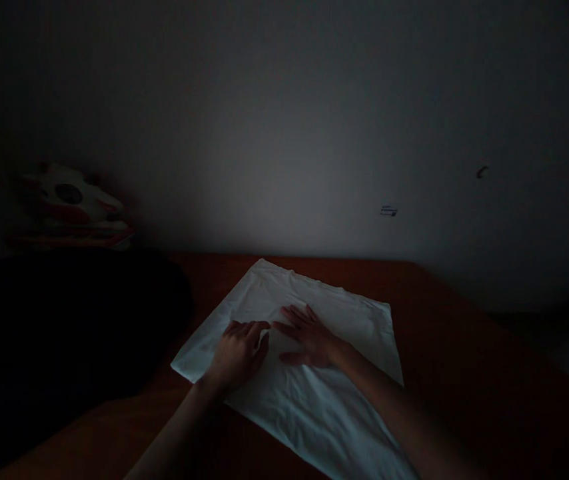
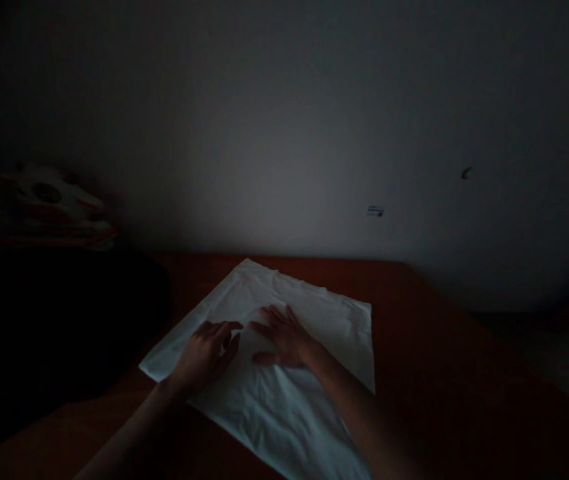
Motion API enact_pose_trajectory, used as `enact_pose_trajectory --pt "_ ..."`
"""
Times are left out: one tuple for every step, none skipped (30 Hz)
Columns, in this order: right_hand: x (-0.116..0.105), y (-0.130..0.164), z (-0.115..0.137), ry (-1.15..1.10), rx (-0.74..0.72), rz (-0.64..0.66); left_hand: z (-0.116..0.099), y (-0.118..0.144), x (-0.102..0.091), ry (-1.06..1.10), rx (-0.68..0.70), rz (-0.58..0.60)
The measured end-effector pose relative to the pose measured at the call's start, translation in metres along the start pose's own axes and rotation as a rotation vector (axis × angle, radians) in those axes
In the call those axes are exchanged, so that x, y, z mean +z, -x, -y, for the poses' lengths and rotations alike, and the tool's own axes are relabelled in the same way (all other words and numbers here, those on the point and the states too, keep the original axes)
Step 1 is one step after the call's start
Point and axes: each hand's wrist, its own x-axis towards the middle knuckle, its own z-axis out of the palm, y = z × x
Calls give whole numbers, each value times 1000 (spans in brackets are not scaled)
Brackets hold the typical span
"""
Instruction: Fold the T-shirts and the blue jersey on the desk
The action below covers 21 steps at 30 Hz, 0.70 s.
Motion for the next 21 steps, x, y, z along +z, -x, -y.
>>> enact_pose_trajectory --pt "0 0 -3 4 20 -11 -5 0 2 1 24 24" --pt "0 0 -6 7 48 -27 -10 0 2 10 40 50" --pt "0 0 -10 11 82 -48 -14 0 3 24 49 76" --pt "0 0 -15 16 123 -71 -17 1 2 38 52 101" --pt "1 2 -20 22 166 -94 -18 1 2 48 45 124" --pt "1 3 -26 27 209 -113 -18 1 2 55 30 145" --pt "1 6 -31 32 251 -127 -17 0 1 58 8 160" --pt "1 9 -37 38 291 -138 -15 0 1 59 -16 168" --pt "2 12 -44 44 332 -148 -13 0 1 56 -38 170" --pt "2 17 -51 50 370 -158 -10 0 1 51 -56 169" --pt "2 21 -58 55 409 -170 -7 0 1 44 -70 164" --pt "2 26 -65 62 446 -182 -5 -1 1 40 -79 161" --pt "2 32 -73 68 480 -194 -4 -1 2 38 -88 160" --pt "2 38 -81 74 515 -204 -3 -2 2 42 -96 164" --pt "2 44 -90 81 552 -211 -3 -2 2 49 -105 172" --pt "2 51 -100 89 589 -218 -3 -3 2 62 -114 184" --pt "3 59 -110 98 627 -224 -3 -3 2 78 -126 195" --pt "4 68 -120 108 664 -231 -3 -3 2 94 -139 210" --pt "5 78 -132 117 700 -236 -3 -4 3 107 -157 225" --pt "6 89 -144 125 734 -242 -2 -4 3 120 -177 242" --pt "8 101 -156 131 767 -247 -2 -5 4 130 -197 258"
